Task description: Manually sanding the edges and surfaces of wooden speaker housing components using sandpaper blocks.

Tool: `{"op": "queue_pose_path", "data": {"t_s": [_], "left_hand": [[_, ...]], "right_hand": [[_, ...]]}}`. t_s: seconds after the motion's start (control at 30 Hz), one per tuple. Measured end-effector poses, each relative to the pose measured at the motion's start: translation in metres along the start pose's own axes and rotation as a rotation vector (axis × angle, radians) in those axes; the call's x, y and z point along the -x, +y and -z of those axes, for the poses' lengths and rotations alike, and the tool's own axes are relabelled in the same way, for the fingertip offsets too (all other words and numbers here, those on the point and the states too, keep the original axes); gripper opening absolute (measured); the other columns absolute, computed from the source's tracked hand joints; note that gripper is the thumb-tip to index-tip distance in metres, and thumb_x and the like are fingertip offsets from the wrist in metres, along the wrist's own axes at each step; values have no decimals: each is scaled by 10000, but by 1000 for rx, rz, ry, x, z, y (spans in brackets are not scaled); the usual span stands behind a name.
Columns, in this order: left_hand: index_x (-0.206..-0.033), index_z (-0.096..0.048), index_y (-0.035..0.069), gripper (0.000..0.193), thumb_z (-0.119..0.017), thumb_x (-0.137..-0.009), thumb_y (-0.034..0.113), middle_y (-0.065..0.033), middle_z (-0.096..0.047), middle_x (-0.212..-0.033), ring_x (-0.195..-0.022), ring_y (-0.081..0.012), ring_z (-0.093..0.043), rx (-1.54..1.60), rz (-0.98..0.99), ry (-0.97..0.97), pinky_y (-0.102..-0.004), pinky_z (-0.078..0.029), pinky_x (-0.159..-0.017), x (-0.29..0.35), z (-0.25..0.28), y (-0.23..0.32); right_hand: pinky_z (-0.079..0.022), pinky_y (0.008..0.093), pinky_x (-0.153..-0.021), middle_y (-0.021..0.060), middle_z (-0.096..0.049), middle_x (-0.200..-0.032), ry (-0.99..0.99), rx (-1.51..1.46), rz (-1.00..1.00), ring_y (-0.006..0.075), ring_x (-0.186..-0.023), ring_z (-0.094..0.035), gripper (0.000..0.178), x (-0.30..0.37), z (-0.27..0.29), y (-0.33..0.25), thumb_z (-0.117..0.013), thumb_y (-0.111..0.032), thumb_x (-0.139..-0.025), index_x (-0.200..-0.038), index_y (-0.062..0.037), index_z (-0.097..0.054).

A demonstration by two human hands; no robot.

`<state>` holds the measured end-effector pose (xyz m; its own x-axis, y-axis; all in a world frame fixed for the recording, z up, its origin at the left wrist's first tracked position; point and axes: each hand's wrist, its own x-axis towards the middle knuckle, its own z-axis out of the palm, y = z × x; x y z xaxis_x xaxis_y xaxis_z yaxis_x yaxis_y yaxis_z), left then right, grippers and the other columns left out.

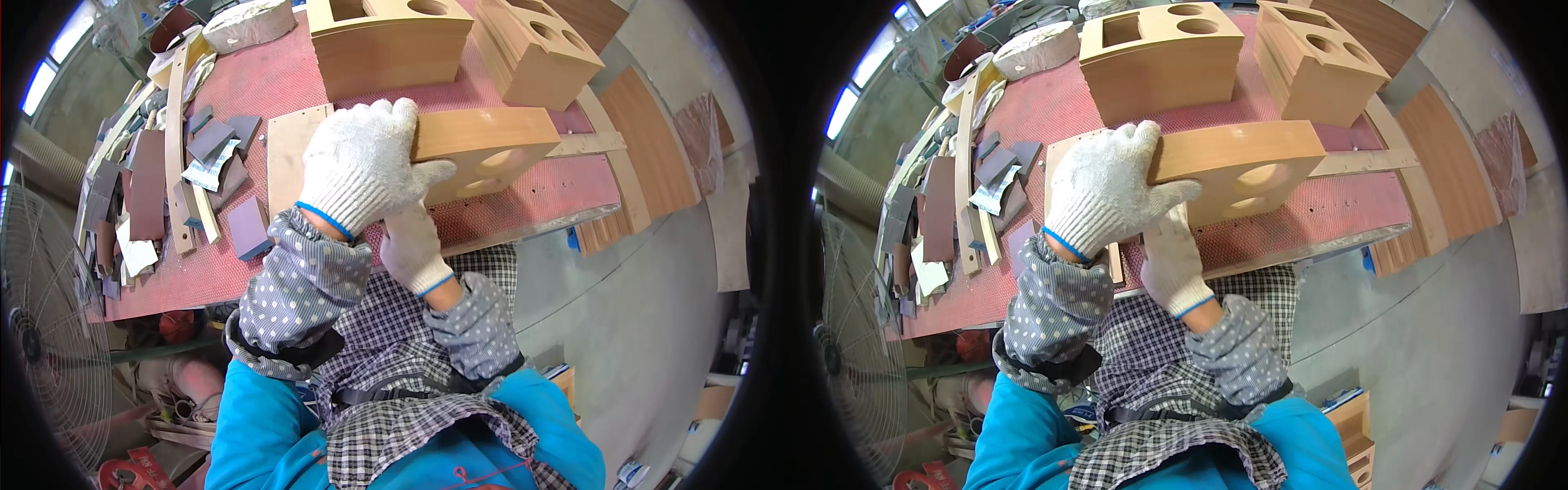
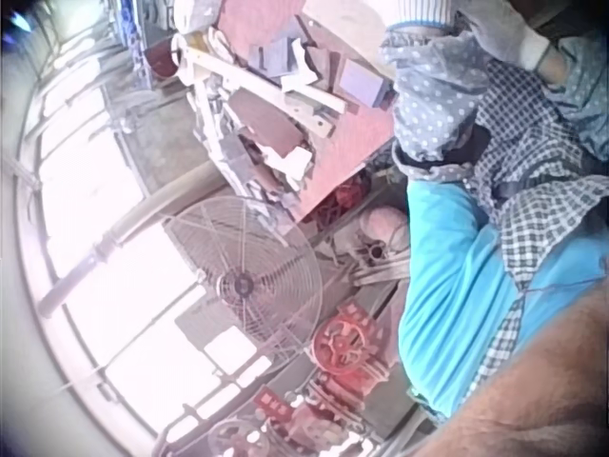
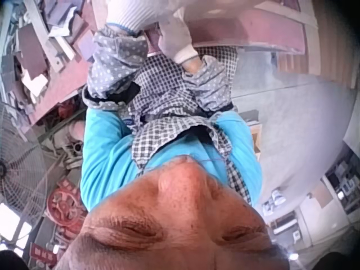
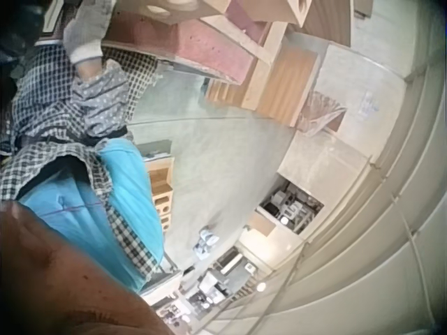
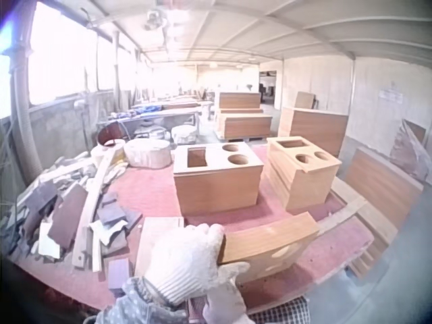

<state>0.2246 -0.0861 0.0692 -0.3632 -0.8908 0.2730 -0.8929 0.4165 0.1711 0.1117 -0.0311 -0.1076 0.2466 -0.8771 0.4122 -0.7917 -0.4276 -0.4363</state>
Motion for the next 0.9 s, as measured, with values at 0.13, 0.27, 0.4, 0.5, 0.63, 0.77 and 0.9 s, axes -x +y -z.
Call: {"op": "queue_pose_path", "data": {"t_s": [0.13,0.27,0.4,0.5,0.63,0.77,0.9], "left_hand": [[-1114,-672,12,675,-816,-843,613,-209,-733,-1008,-949,-417,-737,3,-13,39,-505,-590,-832,-1,2,6],[-1058,-696,31,632,-840,-823,600,-166,-736,-960,-931,-331,-753,-23,-20,20,-452,-599,-810,-1,1,6],[-1068,-700,34,614,-824,-840,590,-167,-750,-989,-931,-333,-762,24,1,-15,-457,-599,-839,1,4,7],[-1078,-704,32,625,-815,-842,599,-171,-753,-992,-947,-337,-766,-10,11,9,-459,-600,-850,2,3,5],[-1107,-687,20,659,-826,-832,603,-187,-738,-988,-949,-385,-749,49,14,6,-494,-601,-839,-5,1,11],[-1120,-691,17,662,-820,-840,603,-199,-747,-1015,-960,-382,-759,49,17,-3,-487,-610,-833,2,3,2],[-1106,-692,20,660,-818,-835,609,-194,-750,-1004,-953,-377,-762,58,15,3,-482,-614,-826,-2,5,5]], "right_hand": [[-562,516,-897,194,-701,-961,-214,47,12,394,-954,-705,201,-18,1,11,-670,-152,-917,-1001,9,-756],[-528,563,-1011,285,-705,-1240,-256,-201,-262,431,-1165,-678,432,-37,-5,13,-687,-188,-902,-1305,-34,-707],[-538,585,-971,266,-729,-1134,49,15,53,429,-1062,-701,355,1,-1,8,-732,-174,-854,-1172,-19,-762],[-540,590,-900,241,-749,-1056,-355,108,9,425,-993,-713,246,-21,7,6,-729,-168,-849,-1037,-20,-785],[-516,581,-851,220,-743,-1007,-43,148,186,421,-948,-696,146,-18,-22,43,-707,-109,-837,-950,-28,-751],[-520,563,-900,205,-728,-989,-37,-102,144,428,-981,-682,155,3,6,12,-703,-73,-822,-964,-20,-729],[-517,546,-924,222,-708,-1011,-32,-51,159,461,-1025,-656,208,2,9,17,-715,-76,-805,-1002,-9,-717]]}}
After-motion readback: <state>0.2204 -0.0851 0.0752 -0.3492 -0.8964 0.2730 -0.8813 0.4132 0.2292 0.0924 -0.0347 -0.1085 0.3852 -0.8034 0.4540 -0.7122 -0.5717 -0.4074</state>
